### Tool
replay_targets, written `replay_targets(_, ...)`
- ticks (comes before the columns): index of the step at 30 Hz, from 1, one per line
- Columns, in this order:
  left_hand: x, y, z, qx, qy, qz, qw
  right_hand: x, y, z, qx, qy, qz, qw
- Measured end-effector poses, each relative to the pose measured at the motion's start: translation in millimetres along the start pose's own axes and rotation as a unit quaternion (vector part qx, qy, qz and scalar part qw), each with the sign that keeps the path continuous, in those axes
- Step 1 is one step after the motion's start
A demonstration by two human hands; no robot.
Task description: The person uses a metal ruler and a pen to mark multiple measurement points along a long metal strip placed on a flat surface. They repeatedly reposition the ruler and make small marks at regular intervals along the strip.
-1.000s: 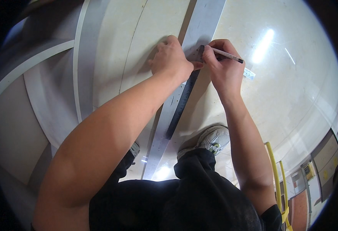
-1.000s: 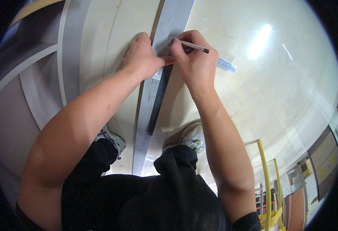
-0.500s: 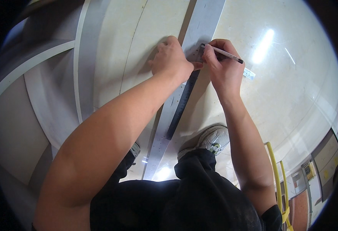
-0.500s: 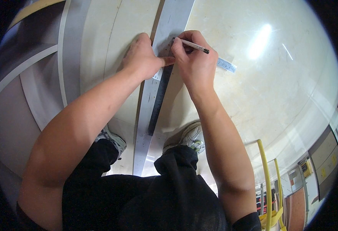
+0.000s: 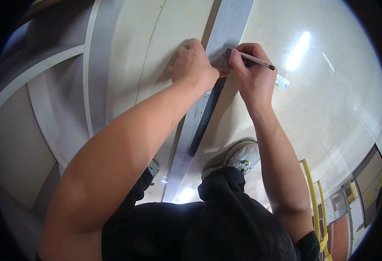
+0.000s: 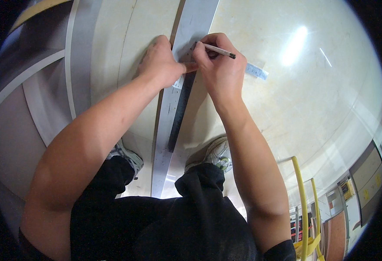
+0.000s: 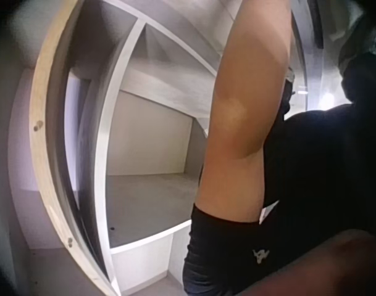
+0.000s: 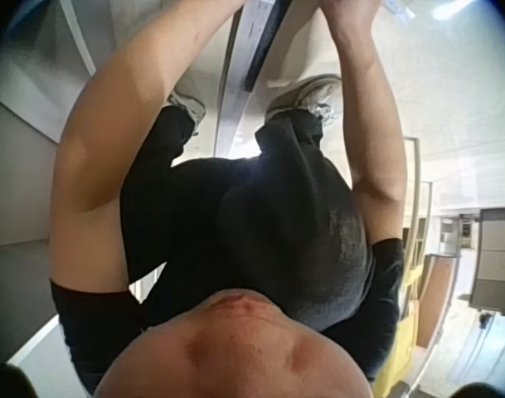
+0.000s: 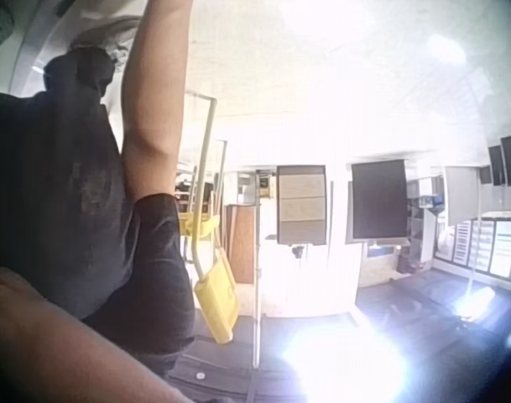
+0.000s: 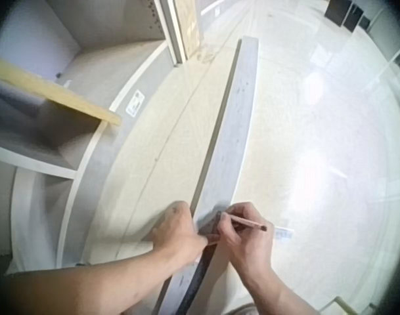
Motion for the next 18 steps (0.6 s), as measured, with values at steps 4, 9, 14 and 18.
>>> replay_targets(4,1.7,0.9,-0.1,0.008,-0.001,-0.009,1.0,-0.8,2.6,-0.3,0.007,0.001,-0.002,1.0)
replay_targets(9,-0.4,-0.6,-0.8,0.011,-0.018,-0.019,1.0,-2.4,2.9,8.2,0.011,-0.006,0.024,1.0)
replay_targets(14,1.1,1.1,-4.5,-0.001,-0.021,-0.022,1.0,-42.3,-0.6,42.3,0.089,-0.063,0.005,0.994)
replay_targets(18,0.2,4.4,-10.5,-0.019,-0.032,-0.034,0.999,-101.8,-20.6,44.8,-0.033,-0.007,-0.056,0.998)
Point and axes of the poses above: each hand's wrist, its own x-axis towards the middle knuckle, its own z-axis out of the back of the hand, y = z × x, the point moved 6 cm from there along x, towards the middle knuckle, and after that the axes turned 14 degrees about -y, right-handed, at the moved point
